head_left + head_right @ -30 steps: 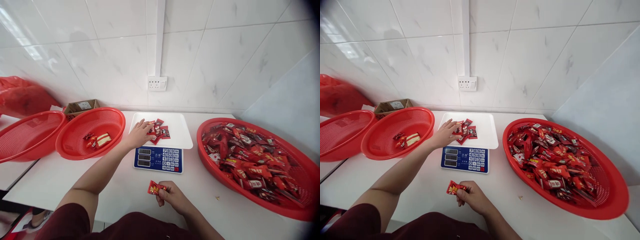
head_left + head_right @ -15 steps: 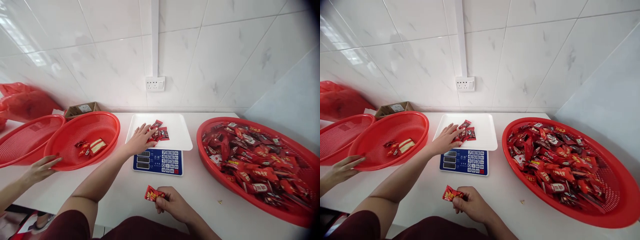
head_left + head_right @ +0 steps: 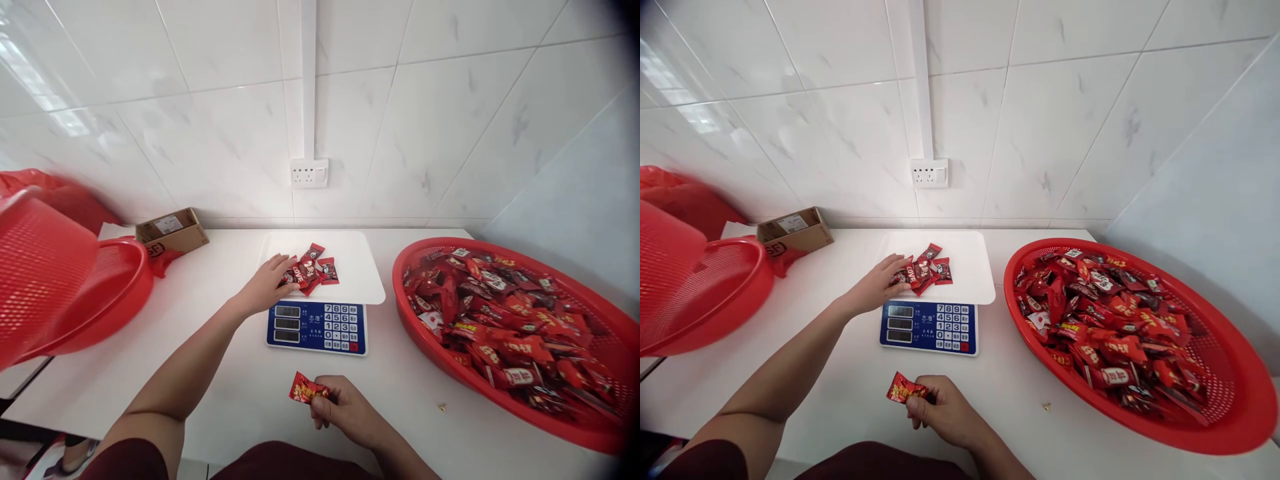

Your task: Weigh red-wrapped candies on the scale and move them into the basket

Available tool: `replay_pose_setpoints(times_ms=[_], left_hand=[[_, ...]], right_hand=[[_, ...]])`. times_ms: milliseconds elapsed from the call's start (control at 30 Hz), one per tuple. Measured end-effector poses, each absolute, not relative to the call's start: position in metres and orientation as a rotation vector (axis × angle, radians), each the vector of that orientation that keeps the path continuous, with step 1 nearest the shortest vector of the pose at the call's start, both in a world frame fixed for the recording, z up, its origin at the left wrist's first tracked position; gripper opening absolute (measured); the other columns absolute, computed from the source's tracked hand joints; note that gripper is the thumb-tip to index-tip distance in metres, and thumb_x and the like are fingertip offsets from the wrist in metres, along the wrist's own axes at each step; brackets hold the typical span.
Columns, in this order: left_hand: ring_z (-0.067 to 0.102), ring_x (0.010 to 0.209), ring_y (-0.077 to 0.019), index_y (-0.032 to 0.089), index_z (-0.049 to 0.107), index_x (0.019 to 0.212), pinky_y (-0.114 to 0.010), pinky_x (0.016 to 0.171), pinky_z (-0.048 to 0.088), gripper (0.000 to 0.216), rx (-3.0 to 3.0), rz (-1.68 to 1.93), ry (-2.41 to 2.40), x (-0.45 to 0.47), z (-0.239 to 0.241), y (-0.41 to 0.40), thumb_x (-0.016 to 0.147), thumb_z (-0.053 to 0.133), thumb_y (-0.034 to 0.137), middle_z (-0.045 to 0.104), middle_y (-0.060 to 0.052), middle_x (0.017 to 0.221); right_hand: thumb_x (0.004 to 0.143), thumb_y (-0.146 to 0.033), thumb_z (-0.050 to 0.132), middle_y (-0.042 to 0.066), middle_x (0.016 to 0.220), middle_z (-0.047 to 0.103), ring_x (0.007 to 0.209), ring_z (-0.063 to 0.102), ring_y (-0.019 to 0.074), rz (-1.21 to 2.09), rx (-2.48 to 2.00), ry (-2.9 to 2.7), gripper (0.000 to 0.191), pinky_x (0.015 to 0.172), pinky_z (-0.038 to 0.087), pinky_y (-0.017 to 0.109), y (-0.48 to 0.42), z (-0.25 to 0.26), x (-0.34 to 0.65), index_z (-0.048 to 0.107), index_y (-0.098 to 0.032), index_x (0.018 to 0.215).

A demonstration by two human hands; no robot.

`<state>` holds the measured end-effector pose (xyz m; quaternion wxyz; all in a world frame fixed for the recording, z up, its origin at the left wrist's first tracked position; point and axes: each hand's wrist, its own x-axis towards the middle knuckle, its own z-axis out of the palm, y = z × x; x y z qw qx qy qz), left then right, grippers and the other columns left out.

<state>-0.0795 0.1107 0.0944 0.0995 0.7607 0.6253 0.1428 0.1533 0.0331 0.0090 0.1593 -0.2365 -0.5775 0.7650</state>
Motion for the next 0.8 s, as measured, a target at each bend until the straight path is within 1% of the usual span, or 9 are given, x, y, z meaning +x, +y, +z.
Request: replay_pose_setpoints(times_ms=[67,167,300,433,533,600,633,700,800], left_hand=[[0.027,0.133,-0.0245,0.022,0.034,0.136,-0.042,0.106,0.03,0.055,2.214,0.491,1.951,-0.089,0.098,0.106,0.088,0.041,0.048,0.037,-0.009,0.141],[0.031,0.131,-0.0253,0.02,0.039,0.132,-0.043,0.105,0.031,0.053,2.196,0.58,2.174,-0.106,0.107,0.088,0.087,0.042,0.048,0.041,-0.011,0.138],[0.029,0.132,-0.0282,0.019,0.042,0.129,-0.045,0.104,0.03,0.051,2.16,0.6,2.528,-0.131,0.12,0.045,0.088,0.04,0.048,0.041,-0.013,0.137],[0.031,0.129,-0.0359,0.014,0.041,0.13,-0.051,0.1,0.03,0.054,1.911,0.24,2.882,-0.155,0.122,0.0,0.087,0.039,0.047,0.042,-0.019,0.135],[0.048,0.114,-0.039,0.015,0.036,0.134,-0.051,0.083,0.044,0.057,1.567,0.01,2.943,-0.17,0.115,-0.019,0.087,0.036,0.048,0.047,-0.021,0.129],[0.056,0.101,-0.0382,0.016,0.033,0.136,-0.047,0.07,0.048,0.057,1.403,-0.05,2.921,-0.174,0.11,-0.024,0.088,0.033,0.047,0.053,-0.021,0.121],[0.057,0.097,-0.0375,0.015,0.032,0.136,-0.046,0.067,0.048,0.056,1.366,-0.068,2.913,-0.172,0.109,-0.024,0.089,0.033,0.045,0.055,-0.021,0.117],[0.058,0.097,-0.0353,0.015,0.034,0.136,-0.043,0.067,0.048,0.051,1.377,-0.072,2.906,-0.16,0.106,-0.023,0.09,0.033,0.039,0.057,-0.019,0.113],[0.059,0.097,-0.0294,0.022,0.036,0.134,-0.036,0.066,0.048,0.044,1.53,-0.008,2.776,-0.127,0.104,-0.02,0.091,0.032,0.032,0.058,-0.014,0.114]], right_hand=[[0.071,-0.065,0.055,0.0,0.055,0.051,0.052,0.048,0.0098,2.181,-0.691,-1.65,0.051,0.053,0.036,0.023,0.033,0.01,0.154,0.053,-0.015,0.064],[0.07,-0.065,0.055,-0.001,0.055,0.051,0.052,0.047,0.0096,2.182,-0.705,-1.639,0.051,0.053,0.036,0.023,0.034,0.01,0.155,0.053,-0.015,0.064],[0.072,-0.064,0.055,-0.001,0.056,0.051,0.053,0.047,0.0099,2.176,-0.691,-1.637,0.049,0.053,0.037,0.024,0.036,0.009,0.156,0.052,-0.015,0.064],[0.073,-0.061,0.056,-0.001,0.058,0.05,0.054,0.047,0.0108,2.186,-0.687,-1.636,0.046,0.054,0.037,0.025,0.036,0.007,0.157,0.052,-0.016,0.065],[0.074,-0.06,0.056,0.0,0.059,0.05,0.054,0.048,0.0112,2.22,-0.669,-1.635,0.046,0.054,0.037,0.025,0.034,0.007,0.158,0.052,-0.016,0.065],[0.074,-0.061,0.055,0.0,0.059,0.051,0.054,0.047,0.0113,2.238,-0.666,-1.648,0.046,0.054,0.036,0.025,0.033,0.007,0.157,0.051,-0.016,0.066],[0.074,-0.061,0.055,0.0,0.059,0.051,0.054,0.047,0.0114,2.244,-0.67,-1.655,0.046,0.054,0.036,0.025,0.032,0.007,0.157,0.051,-0.016,0.066],[0.074,-0.061,0.055,0.0,0.058,0.052,0.054,0.047,0.0114,2.244,-0.683,-1.667,0.046,0.053,0.035,0.025,0.031,0.007,0.156,0.05,-0.016,0.067],[0.074,-0.061,0.055,0.0,0.059,0.052,0.054,0.047,0.0113,2.231,-0.698,-1.67,0.045,0.054,0.035,0.025,0.031,0.007,0.155,0.05,-0.016,0.067]])
